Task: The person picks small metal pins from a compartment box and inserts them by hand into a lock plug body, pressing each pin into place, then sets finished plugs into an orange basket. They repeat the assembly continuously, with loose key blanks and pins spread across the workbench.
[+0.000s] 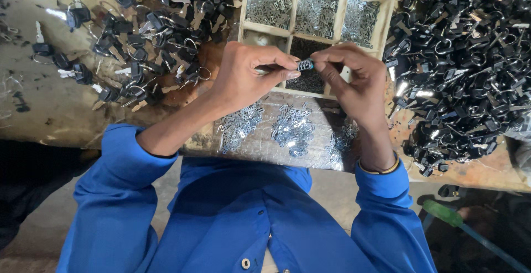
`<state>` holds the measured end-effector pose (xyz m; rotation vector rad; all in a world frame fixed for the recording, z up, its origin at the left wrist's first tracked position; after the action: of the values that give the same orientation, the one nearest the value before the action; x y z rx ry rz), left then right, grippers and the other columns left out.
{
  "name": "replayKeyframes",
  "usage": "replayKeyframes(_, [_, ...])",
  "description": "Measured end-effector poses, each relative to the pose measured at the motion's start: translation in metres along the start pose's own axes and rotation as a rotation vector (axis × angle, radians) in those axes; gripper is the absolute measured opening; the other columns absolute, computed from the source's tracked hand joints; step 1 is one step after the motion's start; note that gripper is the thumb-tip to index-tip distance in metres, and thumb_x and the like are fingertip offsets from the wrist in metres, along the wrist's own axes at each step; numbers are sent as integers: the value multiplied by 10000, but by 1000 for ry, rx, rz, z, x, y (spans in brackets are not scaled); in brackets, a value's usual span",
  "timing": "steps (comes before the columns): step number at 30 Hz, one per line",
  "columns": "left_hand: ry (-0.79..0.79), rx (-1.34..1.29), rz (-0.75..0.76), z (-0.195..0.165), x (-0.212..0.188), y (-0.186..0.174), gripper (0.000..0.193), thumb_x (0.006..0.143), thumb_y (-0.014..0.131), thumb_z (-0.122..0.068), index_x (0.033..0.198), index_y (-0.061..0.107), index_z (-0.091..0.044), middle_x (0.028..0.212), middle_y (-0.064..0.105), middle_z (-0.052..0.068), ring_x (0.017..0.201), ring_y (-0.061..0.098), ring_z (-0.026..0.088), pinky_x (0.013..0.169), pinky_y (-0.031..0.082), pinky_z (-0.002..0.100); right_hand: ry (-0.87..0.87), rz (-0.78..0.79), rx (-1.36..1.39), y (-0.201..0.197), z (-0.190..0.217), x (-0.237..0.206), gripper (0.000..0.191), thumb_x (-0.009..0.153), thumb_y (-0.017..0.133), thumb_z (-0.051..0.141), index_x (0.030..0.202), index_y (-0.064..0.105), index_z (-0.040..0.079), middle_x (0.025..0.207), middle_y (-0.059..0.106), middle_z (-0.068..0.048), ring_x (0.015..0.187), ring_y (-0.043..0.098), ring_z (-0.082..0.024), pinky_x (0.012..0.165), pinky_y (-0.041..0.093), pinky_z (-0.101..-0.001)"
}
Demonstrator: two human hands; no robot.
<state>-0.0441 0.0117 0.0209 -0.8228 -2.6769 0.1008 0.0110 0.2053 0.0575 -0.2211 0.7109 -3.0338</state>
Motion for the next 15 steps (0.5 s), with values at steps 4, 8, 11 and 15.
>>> replayKeyframes(4, [17,5,-5,2,-4,2,123,915,814,-8,1033,782,-14,1066,788,142,967,799,203,872,674,303,-23,-36,-203,-6,2,-3,282,892,812,-53,1161,742,-8,1118,757,-121,949,663,-174,845,518,-293])
replayKeyframes(8, [28,12,-10,5,-5,2,121,923,821,-16,1036,779,-9,1044,791,132,930,803,194,820,681,293,-24,-10,-234,-23,-4,-3,220,934,814,-54,1140,781,12,1172,756,-119,917,693,-139,792,546,-279])
replayKeyframes(11, [43,3,-15,5,-5,1,124,941,820,-17,1053,768,-7,1053,790,129,938,803,186,831,683,289,-63,-81,-154,-47,-2,-20,129,1003,832,-66,1083,778,20,1104,758,-106,995,716,-127,842,578,-274])
replayKeyframes(15, [36,-53,-15,0,-7,1,130,971,805,2,1090,753,6,1068,789,126,977,796,171,877,673,287,-44,-141,-246,-64,4,-49,129,996,854,-43,1057,771,33,1064,766,-76,1004,692,-136,853,539,-289])
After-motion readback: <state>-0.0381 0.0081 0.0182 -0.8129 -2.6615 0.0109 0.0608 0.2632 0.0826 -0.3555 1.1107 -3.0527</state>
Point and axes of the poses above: each hand's wrist, its own x-axis towards the middle knuckle, its own y-axis out of the palm, z = x × y, the point moved 5 cm from there along x, towards the middle knuckle
